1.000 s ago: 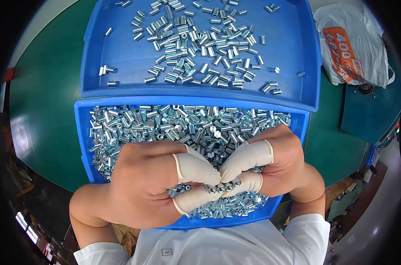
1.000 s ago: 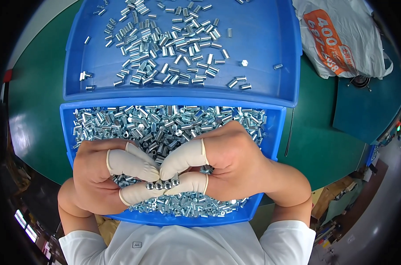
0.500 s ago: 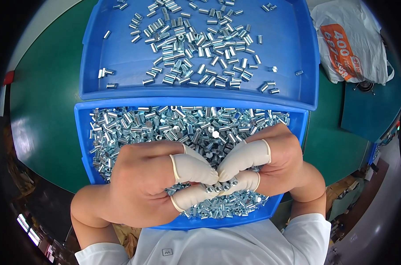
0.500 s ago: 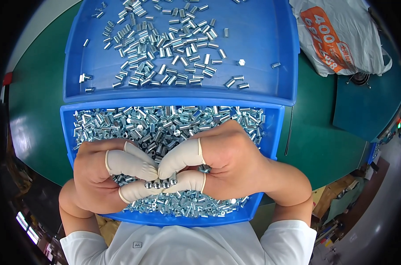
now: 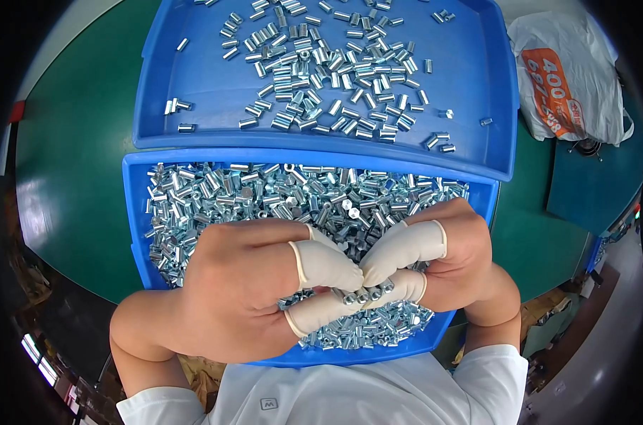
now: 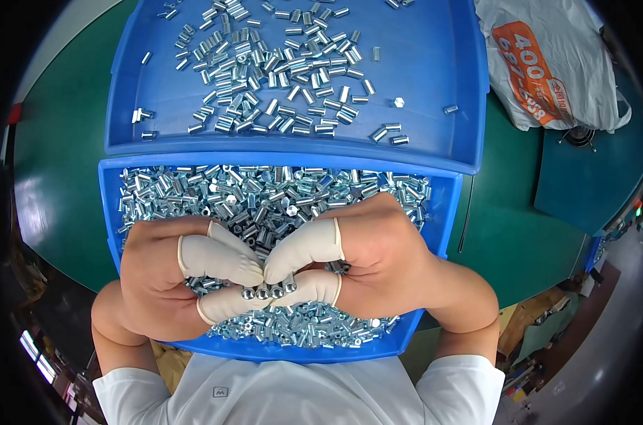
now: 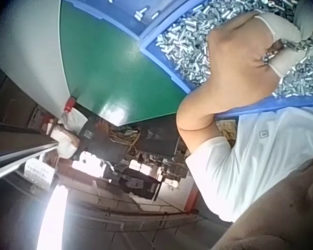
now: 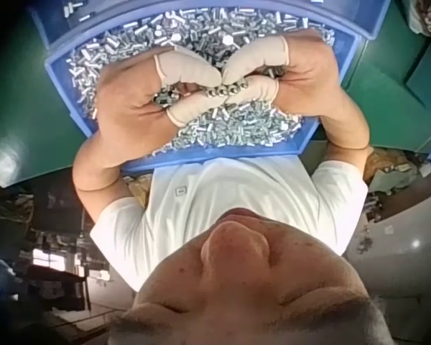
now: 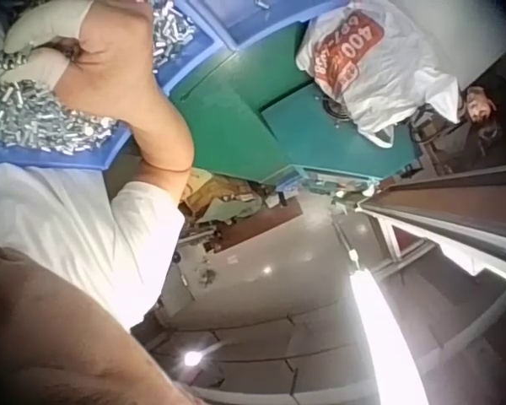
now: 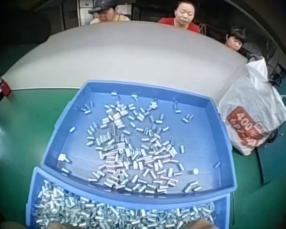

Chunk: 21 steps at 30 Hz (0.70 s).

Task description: The person is inspecting and sorting small screws or bolts within blue plastic bins at a factory workstation.

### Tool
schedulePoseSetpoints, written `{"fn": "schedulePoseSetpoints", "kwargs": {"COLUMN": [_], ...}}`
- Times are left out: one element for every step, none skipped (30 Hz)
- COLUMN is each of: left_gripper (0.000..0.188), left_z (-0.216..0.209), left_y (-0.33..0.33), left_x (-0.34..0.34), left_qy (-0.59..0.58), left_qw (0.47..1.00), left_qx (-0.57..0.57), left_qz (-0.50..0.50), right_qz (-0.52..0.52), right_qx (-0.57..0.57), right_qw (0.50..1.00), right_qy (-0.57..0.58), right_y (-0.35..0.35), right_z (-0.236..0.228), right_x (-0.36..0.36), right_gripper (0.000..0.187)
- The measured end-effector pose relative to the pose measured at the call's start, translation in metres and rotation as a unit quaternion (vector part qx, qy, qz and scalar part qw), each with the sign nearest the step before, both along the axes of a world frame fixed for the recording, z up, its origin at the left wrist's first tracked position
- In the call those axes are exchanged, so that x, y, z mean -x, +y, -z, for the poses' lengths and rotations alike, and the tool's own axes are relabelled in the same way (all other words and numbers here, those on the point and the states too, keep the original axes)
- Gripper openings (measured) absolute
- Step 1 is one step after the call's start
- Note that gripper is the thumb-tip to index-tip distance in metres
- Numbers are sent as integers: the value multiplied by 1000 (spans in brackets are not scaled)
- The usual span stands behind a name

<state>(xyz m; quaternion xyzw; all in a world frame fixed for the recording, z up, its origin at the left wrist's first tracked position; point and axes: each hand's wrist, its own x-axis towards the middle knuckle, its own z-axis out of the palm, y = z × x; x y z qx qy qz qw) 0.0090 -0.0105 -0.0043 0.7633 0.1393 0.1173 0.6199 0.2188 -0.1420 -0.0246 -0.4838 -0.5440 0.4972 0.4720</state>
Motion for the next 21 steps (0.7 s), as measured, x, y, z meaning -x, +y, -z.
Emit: {"fn": "schedulePoseSetpoints", "kwargs": {"left_gripper": [25, 25, 24, 23, 23, 22, 21, 22, 22, 22, 29, 37, 45, 58, 58, 59, 60, 55, 55, 50, 45], "left_z": [0, 0, 0, 0, -2, -6, -8, -2, 4, 9, 12, 17, 22, 25, 25, 25, 24, 17, 13, 11, 8], "left_y": [0, 0, 1, 1, 2, 3, 5, 5, 4, 5, 7, 9, 12, 15, 17, 18, 19, 19, 20, 22, 24], "left_x": [0, 0, 1, 1, 0, -2, -4, -3, -7, -11, -12, -18, -23, -23, -22, -22, -22, -21, -17, -9, -3], "left_qy": [-2, -2, -2, -2, -2, 14, 31, 30, 25, 21, 27, -3, -34, -32, -31, -44, -59, -47, -50, -19, 11], "left_qw": [1000, 1000, 1000, 1000, 1000, 1000, 999, 999, 996, 990, 988, 980, 969, 970, 971, 969, 968, 970, 970, 982, 988], "left_qx": [0, -1, 2, 5, 4, 8, 12, 29, 73, 117, 121, 155, 190, 169, 166, 146, 129, 116, 115, 50, -16], "left_qz": [-1, -2, 2, 5, 6, -2, -9, -21, -49, -76, -89, -123, -156, -172, -172, -192, -208, -210, -207, -179, -151], "right_qz": [-3, -5, -5, -6, -6, -7, -9, 34, 51, 69, 76, 123, 170, 185, 184, 218, 255, 225, 207, 185, 176], "right_qx": [2, 3, 2, 12, 21, 29, 36, 64, 122, 178, 199, 157, 115, 85, 83, 67, 52, 46, 34, 24, 59], "right_qw": [1000, 1000, 1000, 1000, 1000, 999, 999, 991, 980, 965, 960, 962, 960, 959, 959, 956, 952, 965, 975, 982, 979], "right_qy": [-2, -4, -4, 0, 4, 18, 33, 112, 146, 179, 179, 185, 190, 199, 201, 184, 162, 128, 74, 24, -85], "right_y": [0, 0, 1, 1, 2, 2, 2, -2, 0, 3, 10, 14, 16, 15, 15, 17, 16, 12, 8, 8, 5], "right_z": [0, -1, -2, -2, -3, -3, -2, 2, -2, -8, -13, -12, -8, -1, 0, 1, -1, -4, 0, 5, -9], "right_x": [0, 0, -1, -1, -1, -2, -2, 4, 4, 2, 1, 5, 8, 8, 10, 14, 15, 11, 9, 8, 8], "right_gripper": [23, 24, 24, 24, 24, 18, 18, 20, 21, 22, 35, 45, 55, 66, 66, 65, 64, 58, 49, 41, 25]}}
